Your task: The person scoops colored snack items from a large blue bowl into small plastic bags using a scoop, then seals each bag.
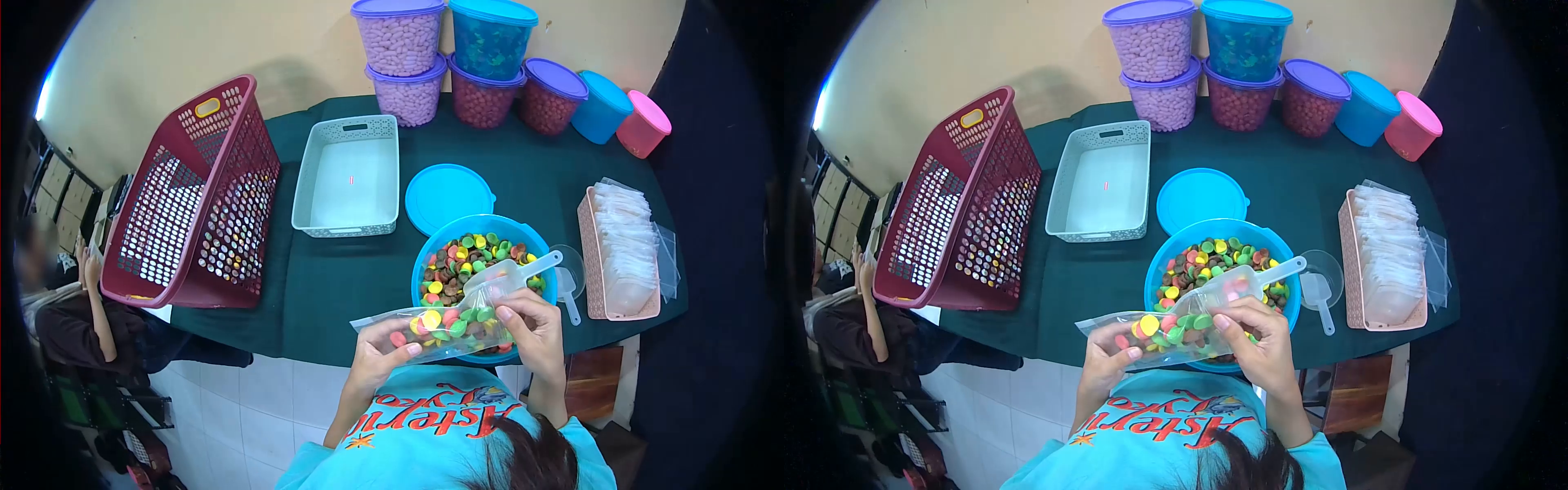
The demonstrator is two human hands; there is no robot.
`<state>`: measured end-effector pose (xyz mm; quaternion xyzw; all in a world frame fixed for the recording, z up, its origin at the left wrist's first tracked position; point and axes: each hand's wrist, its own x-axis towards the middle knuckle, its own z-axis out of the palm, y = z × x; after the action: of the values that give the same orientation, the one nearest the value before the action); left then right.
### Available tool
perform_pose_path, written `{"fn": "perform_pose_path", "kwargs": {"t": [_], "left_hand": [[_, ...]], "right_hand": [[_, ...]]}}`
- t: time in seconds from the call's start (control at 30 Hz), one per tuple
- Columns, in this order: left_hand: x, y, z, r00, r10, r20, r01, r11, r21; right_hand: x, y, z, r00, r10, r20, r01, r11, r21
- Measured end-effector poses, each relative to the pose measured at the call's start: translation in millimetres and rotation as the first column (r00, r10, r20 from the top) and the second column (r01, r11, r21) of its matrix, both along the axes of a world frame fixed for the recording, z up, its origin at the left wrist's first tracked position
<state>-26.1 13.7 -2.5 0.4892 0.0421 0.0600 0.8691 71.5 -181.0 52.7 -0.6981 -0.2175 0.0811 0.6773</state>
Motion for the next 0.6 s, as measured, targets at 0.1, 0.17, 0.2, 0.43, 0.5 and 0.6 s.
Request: {"fn": "perform_pose_path", "kwargs": {"t": [0.1,0.17,0.2,0.43,0.5,0.6], "left_hand": [[-6,-2,2,1.000,0.017,0.024,-0.017,1.000,0.022],[-10,-3,2,0.999,0.034,0.039,-0.036,0.999,0.032],[-11,-3,1,1.000,0.018,0.016,-0.019,1.000,0.023],[-6,-5,-2,0.999,0.014,0.031,-0.019,0.986,0.163],[-4,-3,0,1.000,-0.011,-0.015,0.013,0.991,0.133],[4,-1,-4,0.997,-0.057,-0.057,0.062,0.995,0.080]], "right_hand": [[1,-2,1,0.990,0.062,0.129,-0.052,0.995,-0.085],[-3,0,6,0.984,0.075,0.159,-0.057,0.992,-0.117],[-5,2,9,0.979,0.076,0.190,-0.049,0.988,-0.146],[-15,10,6,0.980,0.029,0.197,0.009,0.982,-0.189],[-12,5,5,0.986,0.036,0.162,-0.004,0.981,-0.193],[-8,-5,-2,0.993,0.032,0.111,-0.015,0.989,-0.150]]}}
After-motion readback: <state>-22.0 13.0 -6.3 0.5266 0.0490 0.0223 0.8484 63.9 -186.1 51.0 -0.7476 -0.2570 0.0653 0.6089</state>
